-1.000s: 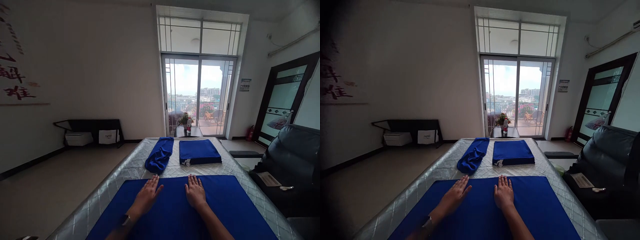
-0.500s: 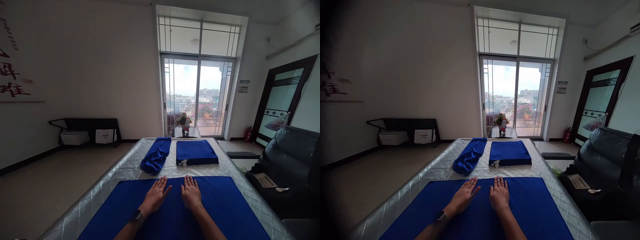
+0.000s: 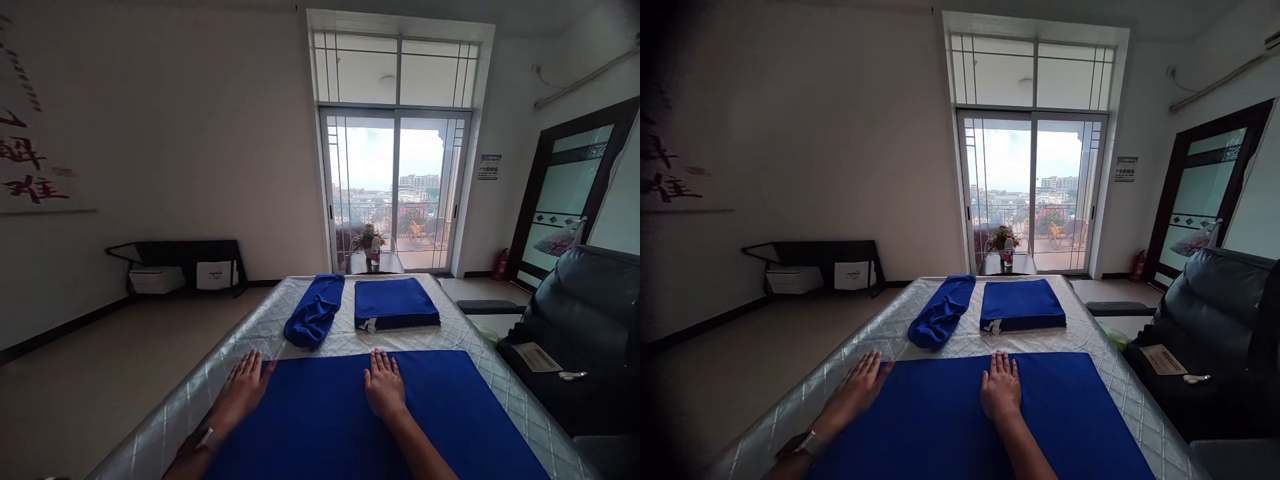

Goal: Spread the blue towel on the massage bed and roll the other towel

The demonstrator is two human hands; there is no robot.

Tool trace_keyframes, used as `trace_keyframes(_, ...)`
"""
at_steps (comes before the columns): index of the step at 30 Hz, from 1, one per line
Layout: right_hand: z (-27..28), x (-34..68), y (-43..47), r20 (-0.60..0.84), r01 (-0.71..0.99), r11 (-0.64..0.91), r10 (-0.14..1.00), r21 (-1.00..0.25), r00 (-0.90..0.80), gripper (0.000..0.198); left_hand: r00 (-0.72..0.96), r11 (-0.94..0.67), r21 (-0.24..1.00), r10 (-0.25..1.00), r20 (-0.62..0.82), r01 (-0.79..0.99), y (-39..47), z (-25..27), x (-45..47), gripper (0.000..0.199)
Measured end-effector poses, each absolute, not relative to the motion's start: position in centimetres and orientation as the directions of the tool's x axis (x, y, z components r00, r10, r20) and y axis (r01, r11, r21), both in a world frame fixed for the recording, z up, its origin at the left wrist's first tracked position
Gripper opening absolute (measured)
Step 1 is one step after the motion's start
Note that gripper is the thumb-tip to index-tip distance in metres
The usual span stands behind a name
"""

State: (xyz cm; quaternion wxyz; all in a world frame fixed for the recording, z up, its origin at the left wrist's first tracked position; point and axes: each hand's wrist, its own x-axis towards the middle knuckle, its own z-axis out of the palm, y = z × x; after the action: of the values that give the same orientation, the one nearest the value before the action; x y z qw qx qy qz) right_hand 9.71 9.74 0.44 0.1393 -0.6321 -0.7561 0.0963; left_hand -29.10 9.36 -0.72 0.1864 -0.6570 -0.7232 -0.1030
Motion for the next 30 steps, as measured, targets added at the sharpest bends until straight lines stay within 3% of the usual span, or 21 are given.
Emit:
trace_keyframes(2, 0.4, 9.6, 9.7, 0.092, 0.933, 0.174, 0.984, -0.315, -0.153, 0.06, -0.015, 0.033, -0.039, 0.914, 0.405, 0.999, 10.2, 0.1, -23.5, 0.067)
trace_keyframes(6, 0.5, 9.7, 9.8, 0.094, 0.942, 0.178, 0.983, -0.284, -0.157, 0.06, 0.306, -0.354, 0.075, 0.882, 0.359, 0.932, 11.3, 0.5, -10.3, 0.066)
trace_keyframes(9, 0.3, 10.0, 9.9, 0.089, 0.941, 0.231, 0.972, -0.248, -0.216, 0.059, 0.397, -0.464, 0.147, 0.855, 0.335, 0.874, 11.3, 0.0, -4.1, 0.063)
trace_keyframes(12, 0.1, 10.3, 10.0, 0.084, 0.932, 0.272, 0.962, -0.24, -0.259, 0.059, 0.404, -0.466, 0.171, 0.863, 0.303, 0.868, 11.0, -0.7, -3.1, 0.066)
trace_keyframes(17, 0.7, 9.6, 9.8, 0.141, 0.941, 0.224, 0.971, -0.255, -0.193, 0.059, 0.35, -0.391, 0.169, 0.908, 0.229, 0.905, 10.5, -0.6, -6.2, 0.07)
trace_keyframes(20, 1.1, 9.1, 9.5, 0.164, 0.919, 0.29, 0.953, -0.268, -0.253, 0.06, 0.355, -0.393, 0.155, 0.907, 0.225, 0.906, 10.4, -0.6, -7.2, 0.069)
trace_keyframes(30, 0.9, 8.8, 9.3, 0.074, 0.919, 0.289, 0.957, -0.267, -0.28, 0.064, 0.346, -0.393, 0.168, 0.904, 0.253, 0.904, 10.5, -1.2, -7.1, 0.067)
